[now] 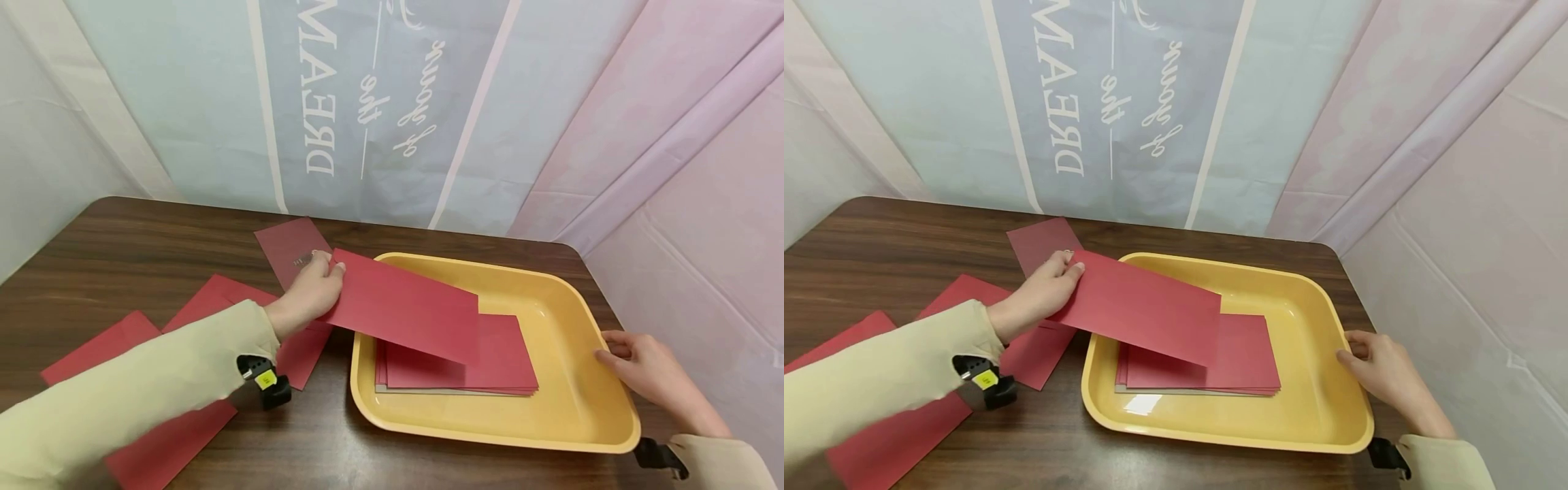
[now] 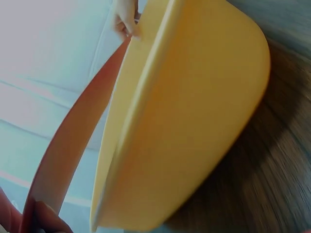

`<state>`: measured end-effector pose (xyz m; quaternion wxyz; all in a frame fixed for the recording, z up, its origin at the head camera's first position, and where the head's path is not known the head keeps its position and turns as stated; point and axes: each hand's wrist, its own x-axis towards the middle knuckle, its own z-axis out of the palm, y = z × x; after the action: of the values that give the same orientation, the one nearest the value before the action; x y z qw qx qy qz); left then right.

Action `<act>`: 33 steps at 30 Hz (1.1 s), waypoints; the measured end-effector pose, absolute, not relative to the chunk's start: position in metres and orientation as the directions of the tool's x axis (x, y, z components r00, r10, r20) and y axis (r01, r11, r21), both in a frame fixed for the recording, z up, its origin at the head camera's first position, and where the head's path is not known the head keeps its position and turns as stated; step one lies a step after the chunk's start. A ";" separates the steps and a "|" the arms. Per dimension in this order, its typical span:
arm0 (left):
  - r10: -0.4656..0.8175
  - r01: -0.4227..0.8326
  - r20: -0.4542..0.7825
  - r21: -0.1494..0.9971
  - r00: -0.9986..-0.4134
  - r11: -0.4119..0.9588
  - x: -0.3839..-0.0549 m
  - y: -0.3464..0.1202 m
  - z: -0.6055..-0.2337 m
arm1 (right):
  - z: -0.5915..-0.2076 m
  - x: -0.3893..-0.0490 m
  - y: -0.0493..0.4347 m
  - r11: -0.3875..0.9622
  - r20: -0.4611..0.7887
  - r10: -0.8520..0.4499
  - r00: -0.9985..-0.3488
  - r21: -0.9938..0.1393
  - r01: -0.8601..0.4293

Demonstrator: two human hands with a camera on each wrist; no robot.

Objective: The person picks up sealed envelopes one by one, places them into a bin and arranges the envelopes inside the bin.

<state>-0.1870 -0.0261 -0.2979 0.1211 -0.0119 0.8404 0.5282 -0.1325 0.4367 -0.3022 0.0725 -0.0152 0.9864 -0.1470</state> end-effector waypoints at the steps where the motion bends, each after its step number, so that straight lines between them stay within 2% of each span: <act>1: 0.109 -0.148 -0.216 0.888 -0.970 0.436 -0.187 -0.022 -0.299 | -0.303 -0.132 0.437 0.956 -0.136 -0.052 -0.989 -0.293 -0.010; 16: 0.127 -0.114 -0.169 0.925 -0.977 0.362 -0.173 0.029 -0.308 | -0.315 -0.133 0.447 0.955 -0.100 -0.078 -0.992 -0.292 -0.045; 33: 0.166 -0.149 -0.224 0.914 -0.960 0.377 -0.169 0.056 -0.313 | -0.315 -0.135 0.452 0.950 -0.100 -0.094 -0.991 -0.306 -0.059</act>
<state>-0.1688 0.0563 -0.3125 0.1408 0.0053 0.8176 0.5583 -0.1353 0.4521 -0.3147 0.0565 -0.0388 0.9858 -0.1530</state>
